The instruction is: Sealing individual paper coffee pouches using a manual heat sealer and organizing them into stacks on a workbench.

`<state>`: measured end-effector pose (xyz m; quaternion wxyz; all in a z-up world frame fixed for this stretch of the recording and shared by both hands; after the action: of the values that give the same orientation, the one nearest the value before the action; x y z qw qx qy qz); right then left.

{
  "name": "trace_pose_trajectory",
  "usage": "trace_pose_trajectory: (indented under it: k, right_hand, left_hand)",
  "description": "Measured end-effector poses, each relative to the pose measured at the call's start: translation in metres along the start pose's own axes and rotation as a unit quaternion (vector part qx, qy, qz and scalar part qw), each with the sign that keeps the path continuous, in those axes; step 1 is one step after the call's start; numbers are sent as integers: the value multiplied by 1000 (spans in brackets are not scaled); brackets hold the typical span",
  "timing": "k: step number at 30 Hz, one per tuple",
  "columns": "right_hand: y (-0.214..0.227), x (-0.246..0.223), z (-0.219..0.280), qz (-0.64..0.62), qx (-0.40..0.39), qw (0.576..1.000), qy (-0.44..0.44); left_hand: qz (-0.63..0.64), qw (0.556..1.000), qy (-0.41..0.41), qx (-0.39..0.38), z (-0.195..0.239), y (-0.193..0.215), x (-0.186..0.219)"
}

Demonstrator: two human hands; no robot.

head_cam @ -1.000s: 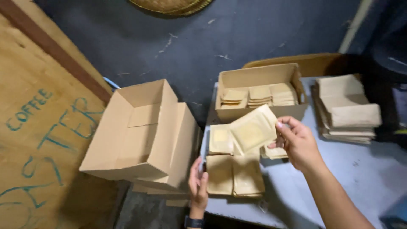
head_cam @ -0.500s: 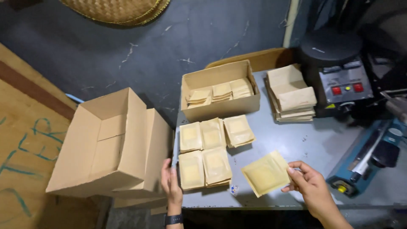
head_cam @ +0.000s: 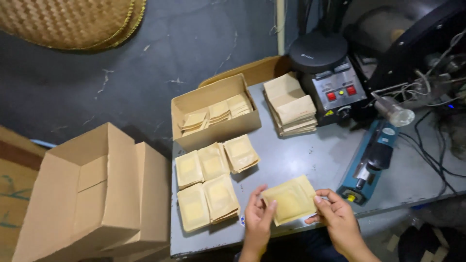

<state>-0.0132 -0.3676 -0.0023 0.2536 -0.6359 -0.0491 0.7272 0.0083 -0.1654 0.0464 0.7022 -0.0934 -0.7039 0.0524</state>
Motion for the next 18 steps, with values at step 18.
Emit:
trace_pose_trajectory:
  k: [18]
  right_hand:
    - [25, -44, 17, 476, 104, 827, 282]
  left_hand:
    - [-9, 989, 144, -31, -76, -65, -47]
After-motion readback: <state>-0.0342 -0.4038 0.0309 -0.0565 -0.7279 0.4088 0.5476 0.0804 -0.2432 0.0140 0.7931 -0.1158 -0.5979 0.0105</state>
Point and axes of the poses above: each hand's wrist, its own z-axis away from the middle knuckle, its own y-axis out of the back of the hand, x = y × z, the point moved 1 cm from there along -z, towards the middle knuckle, and after that the axes turned 1 degree about -x, right-handed, at the moved point
